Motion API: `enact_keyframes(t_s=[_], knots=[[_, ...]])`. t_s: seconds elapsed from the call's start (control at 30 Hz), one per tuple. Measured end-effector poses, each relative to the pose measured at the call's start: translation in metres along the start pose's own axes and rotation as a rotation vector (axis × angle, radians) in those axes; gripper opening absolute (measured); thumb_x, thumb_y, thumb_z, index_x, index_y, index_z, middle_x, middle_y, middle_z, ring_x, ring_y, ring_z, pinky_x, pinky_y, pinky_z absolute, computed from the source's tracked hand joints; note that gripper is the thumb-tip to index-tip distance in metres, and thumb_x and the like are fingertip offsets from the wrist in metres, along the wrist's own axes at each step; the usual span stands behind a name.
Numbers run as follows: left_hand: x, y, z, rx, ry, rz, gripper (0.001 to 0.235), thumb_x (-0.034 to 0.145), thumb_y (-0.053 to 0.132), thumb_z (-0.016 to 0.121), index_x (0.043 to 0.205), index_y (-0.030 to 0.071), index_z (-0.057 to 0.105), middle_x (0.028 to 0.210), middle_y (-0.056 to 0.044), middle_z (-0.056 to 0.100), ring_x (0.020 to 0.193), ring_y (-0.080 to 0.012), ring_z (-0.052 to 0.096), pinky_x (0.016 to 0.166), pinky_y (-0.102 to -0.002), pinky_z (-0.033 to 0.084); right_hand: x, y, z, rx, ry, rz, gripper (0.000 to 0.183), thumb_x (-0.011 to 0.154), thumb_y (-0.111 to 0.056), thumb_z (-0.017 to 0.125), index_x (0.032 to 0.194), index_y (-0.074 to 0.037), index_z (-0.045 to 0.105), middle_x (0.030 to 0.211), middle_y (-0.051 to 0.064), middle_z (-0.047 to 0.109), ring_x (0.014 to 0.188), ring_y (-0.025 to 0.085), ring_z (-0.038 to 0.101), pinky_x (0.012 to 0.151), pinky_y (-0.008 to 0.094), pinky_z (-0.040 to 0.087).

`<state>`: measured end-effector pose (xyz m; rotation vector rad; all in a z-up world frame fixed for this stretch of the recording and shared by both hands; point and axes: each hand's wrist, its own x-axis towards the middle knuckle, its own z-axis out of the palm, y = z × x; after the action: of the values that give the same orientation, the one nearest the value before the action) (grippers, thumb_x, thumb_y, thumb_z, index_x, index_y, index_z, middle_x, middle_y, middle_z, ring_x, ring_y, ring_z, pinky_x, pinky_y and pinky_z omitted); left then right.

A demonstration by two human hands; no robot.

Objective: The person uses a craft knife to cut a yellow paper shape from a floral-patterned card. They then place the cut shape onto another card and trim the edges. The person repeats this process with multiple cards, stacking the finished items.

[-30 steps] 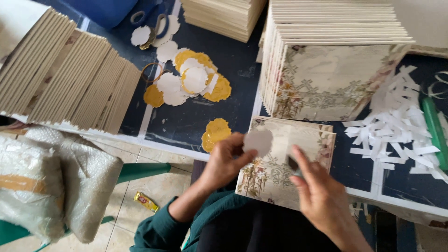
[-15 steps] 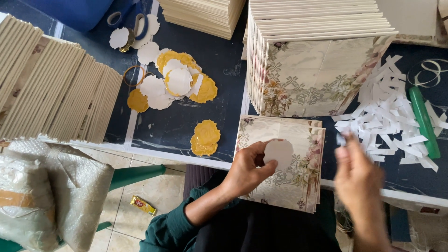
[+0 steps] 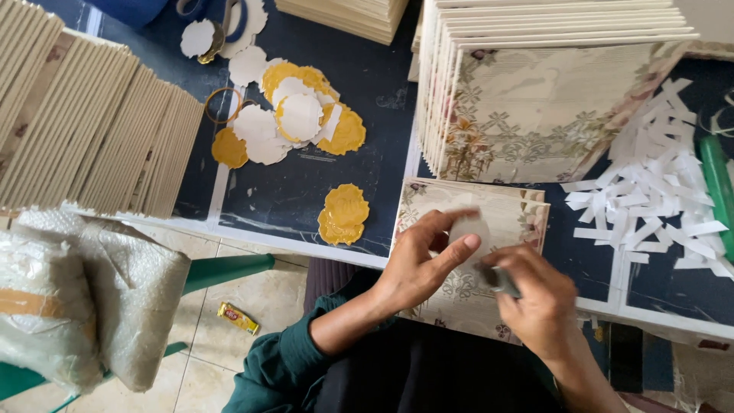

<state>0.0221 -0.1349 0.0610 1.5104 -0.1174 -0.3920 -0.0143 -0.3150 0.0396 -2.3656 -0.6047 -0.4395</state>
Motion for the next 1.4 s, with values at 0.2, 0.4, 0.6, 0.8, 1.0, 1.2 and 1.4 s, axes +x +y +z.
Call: enact_keyframes(t_s=[0.2, 0.4, 0.6, 0.8, 1.0, 1.2, 1.4], knots=[[-0.004, -0.022, -0.006, 0.269, 0.033, 0.134, 0.023, 0.092, 0.027, 0.054, 0.098, 0.010, 0.068, 0.081, -0.003, 0.059, 0.065, -0.0129, 0.056, 0.062, -0.026, 0.045, -0.004, 0.013, 0.011, 0.113, 0.028, 0.197, 0.007, 0.083, 0.000, 0.067, 0.089, 0.001, 0.063, 0.084, 0.010, 0.066, 0.071, 0.017, 0.064, 0.066, 0.025, 0.051], [-0.019, -0.032, -0.021, 0.645, -0.032, 0.523, 0.044, 0.086, 0.040, 0.058, 0.116, 0.008, 0.056, 0.103, -0.011, 0.051, 0.088, -0.0229, 0.054, 0.073, -0.035, 0.046, -0.015, 0.057, -0.025, -0.472, 0.125, 0.284, 0.048, 0.084, -0.006, 0.083, 0.123, 0.009, 0.060, 0.110, 0.023, 0.056, 0.093, 0.033, 0.058, 0.071, 0.041, 0.051], [-0.013, -0.047, -0.036, 0.828, 0.168, 0.563, 0.033, 0.095, 0.019, 0.052, 0.124, 0.005, 0.049, 0.113, -0.017, 0.050, 0.090, -0.0321, 0.050, 0.078, -0.043, 0.041, -0.040, -0.007, -0.001, -0.305, -0.157, 0.153, 0.062, 0.064, -0.053, 0.078, 0.105, -0.009, 0.061, 0.104, 0.011, 0.058, 0.072, 0.020, 0.058, 0.055, 0.031, 0.047], [0.023, -0.054, -0.021, 1.005, 0.222, 0.532, 0.039, 0.094, 0.025, 0.053, 0.130, 0.011, 0.046, 0.129, -0.012, 0.045, 0.112, -0.0311, 0.048, 0.085, -0.044, 0.042, -0.041, -0.028, 0.016, -0.271, -0.402, -0.081, 0.060, 0.066, -0.044, 0.075, 0.111, -0.011, 0.054, 0.107, 0.004, 0.051, 0.067, 0.013, 0.061, 0.050, 0.026, 0.051], [0.040, -0.064, -0.011, 1.087, 0.230, 0.461, 0.036, 0.088, 0.038, 0.054, 0.117, 0.015, 0.055, 0.132, -0.007, 0.044, 0.121, -0.0284, 0.043, 0.090, -0.052, 0.035, -0.039, -0.015, -0.009, 0.333, -0.049, 0.600, 0.022, 0.084, -0.017, 0.059, 0.101, -0.004, 0.065, 0.087, 0.009, 0.062, 0.068, 0.018, 0.060, 0.060, 0.026, 0.047], [0.056, -0.073, -0.013, 1.126, 0.202, 0.556, 0.037, 0.088, 0.039, 0.057, 0.120, 0.020, 0.055, 0.118, -0.003, 0.049, 0.112, -0.0237, 0.047, 0.088, -0.047, 0.035, -0.063, 0.034, 0.017, 0.932, 0.355, 0.910, 0.024, 0.083, -0.023, 0.064, 0.090, 0.001, 0.065, 0.050, 0.008, 0.055, 0.037, 0.014, 0.055, 0.032, 0.025, 0.037], [0.057, -0.053, -0.015, 0.467, 0.276, 0.564, 0.038, 0.098, 0.040, 0.039, 0.089, 0.010, 0.061, 0.093, -0.007, 0.042, 0.092, -0.0245, 0.046, 0.088, -0.033, 0.034, -0.045, 0.019, -0.009, 1.115, 0.315, 0.875, 0.027, 0.085, -0.017, 0.063, 0.102, 0.004, 0.059, 0.058, 0.014, 0.059, 0.042, 0.014, 0.057, 0.033, 0.021, 0.040]])
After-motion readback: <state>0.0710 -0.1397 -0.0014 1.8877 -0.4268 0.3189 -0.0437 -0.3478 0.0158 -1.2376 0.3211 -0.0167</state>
